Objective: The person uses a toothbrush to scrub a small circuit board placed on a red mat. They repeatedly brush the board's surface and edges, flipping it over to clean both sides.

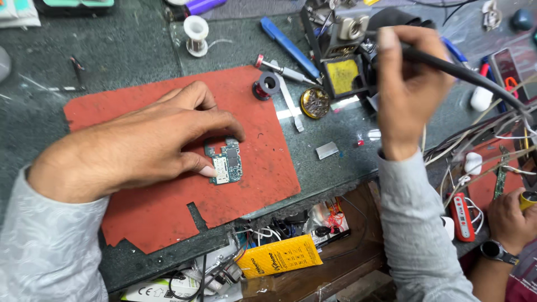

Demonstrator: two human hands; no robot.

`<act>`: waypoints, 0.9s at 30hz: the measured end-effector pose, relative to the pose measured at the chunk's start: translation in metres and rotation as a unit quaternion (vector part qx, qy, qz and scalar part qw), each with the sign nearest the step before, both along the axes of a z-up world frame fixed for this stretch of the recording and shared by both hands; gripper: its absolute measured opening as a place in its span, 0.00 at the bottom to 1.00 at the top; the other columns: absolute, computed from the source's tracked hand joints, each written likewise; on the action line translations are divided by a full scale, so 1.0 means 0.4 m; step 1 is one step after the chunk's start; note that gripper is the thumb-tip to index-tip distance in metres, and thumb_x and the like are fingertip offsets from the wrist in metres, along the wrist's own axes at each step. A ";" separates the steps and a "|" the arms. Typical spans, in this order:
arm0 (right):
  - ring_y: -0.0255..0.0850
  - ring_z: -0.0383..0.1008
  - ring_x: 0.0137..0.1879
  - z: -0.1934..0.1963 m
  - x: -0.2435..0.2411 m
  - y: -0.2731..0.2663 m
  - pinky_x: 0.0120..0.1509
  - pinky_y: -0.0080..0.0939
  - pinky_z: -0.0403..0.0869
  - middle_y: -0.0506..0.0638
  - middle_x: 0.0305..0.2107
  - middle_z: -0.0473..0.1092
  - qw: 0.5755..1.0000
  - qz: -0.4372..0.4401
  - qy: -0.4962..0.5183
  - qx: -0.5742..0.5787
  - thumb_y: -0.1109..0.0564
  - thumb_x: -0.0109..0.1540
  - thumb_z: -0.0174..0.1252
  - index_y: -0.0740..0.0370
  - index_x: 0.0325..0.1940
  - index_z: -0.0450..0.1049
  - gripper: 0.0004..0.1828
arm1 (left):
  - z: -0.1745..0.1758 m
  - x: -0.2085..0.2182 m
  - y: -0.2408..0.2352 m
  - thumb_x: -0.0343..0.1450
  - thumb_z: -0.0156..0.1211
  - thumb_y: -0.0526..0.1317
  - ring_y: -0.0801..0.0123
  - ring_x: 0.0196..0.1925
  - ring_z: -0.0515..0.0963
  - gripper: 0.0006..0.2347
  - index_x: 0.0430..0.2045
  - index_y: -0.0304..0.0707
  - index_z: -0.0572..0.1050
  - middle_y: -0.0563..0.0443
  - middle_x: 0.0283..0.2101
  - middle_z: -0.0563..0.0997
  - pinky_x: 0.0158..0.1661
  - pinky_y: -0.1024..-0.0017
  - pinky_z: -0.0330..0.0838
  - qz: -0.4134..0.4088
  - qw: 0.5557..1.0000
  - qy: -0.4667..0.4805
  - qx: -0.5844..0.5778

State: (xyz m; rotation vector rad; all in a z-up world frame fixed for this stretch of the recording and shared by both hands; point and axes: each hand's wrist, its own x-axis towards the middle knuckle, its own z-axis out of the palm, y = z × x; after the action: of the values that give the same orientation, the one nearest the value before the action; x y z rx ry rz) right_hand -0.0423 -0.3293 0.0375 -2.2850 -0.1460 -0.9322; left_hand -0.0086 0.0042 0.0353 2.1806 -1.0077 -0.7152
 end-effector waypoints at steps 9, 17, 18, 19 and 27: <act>0.27 0.71 0.41 -0.048 0.063 0.018 0.44 0.26 0.69 0.43 0.35 0.72 0.997 0.039 0.030 0.056 0.60 0.69 0.67 0.67 0.54 0.71 0.14 | 0.017 -0.003 -0.010 0.57 0.78 0.54 0.62 0.34 0.74 0.26 0.37 0.40 0.69 0.50 0.34 0.68 0.35 0.60 0.69 0.074 0.996 -0.053 -0.009; 0.30 0.70 0.44 -0.007 -0.112 0.087 0.49 0.31 0.72 0.48 0.43 0.69 0.984 0.041 0.082 0.154 0.61 0.74 0.64 0.64 0.68 0.57 0.25 | -0.024 0.021 0.000 0.57 0.74 0.50 0.63 0.31 0.74 0.21 0.33 0.38 0.71 0.49 0.35 0.70 0.30 0.63 0.70 0.027 0.992 -0.102 -0.068; 0.31 0.69 0.45 -0.005 -0.172 0.103 0.51 0.32 0.73 0.49 0.46 0.67 0.989 0.024 0.086 0.121 0.62 0.71 0.65 0.65 0.66 0.59 0.25 | -0.033 0.024 -0.005 0.58 0.72 0.47 0.64 0.31 0.75 0.18 0.31 0.38 0.72 0.50 0.36 0.70 0.29 0.65 0.71 0.012 0.991 -0.103 -0.083; 0.33 0.70 0.41 -0.005 -0.235 0.114 0.46 0.32 0.73 0.51 0.43 0.68 0.995 0.025 0.075 0.057 0.63 0.68 0.65 0.64 0.61 0.63 0.21 | -0.041 0.026 -0.007 0.58 0.74 0.48 0.64 0.32 0.74 0.19 0.33 0.40 0.73 0.51 0.36 0.70 0.29 0.65 0.71 0.018 0.992 -0.110 -0.057; 0.46 0.72 0.34 -0.040 -0.466 -0.097 0.36 0.41 0.70 0.53 0.30 0.71 0.963 -0.119 -0.079 -0.227 0.66 0.64 0.56 0.65 0.42 0.68 0.05 | -0.118 0.026 -0.009 0.50 0.80 0.45 0.70 0.26 0.68 0.22 0.35 0.40 0.79 0.53 0.32 0.70 0.26 0.71 0.66 0.079 0.982 -0.170 -0.036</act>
State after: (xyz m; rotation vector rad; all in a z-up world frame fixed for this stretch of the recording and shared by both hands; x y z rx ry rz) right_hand -0.2289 -0.3680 0.0213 -2.6865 -0.1712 -1.3190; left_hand 0.0016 0.0005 -0.0118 2.3348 -0.9924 -0.2328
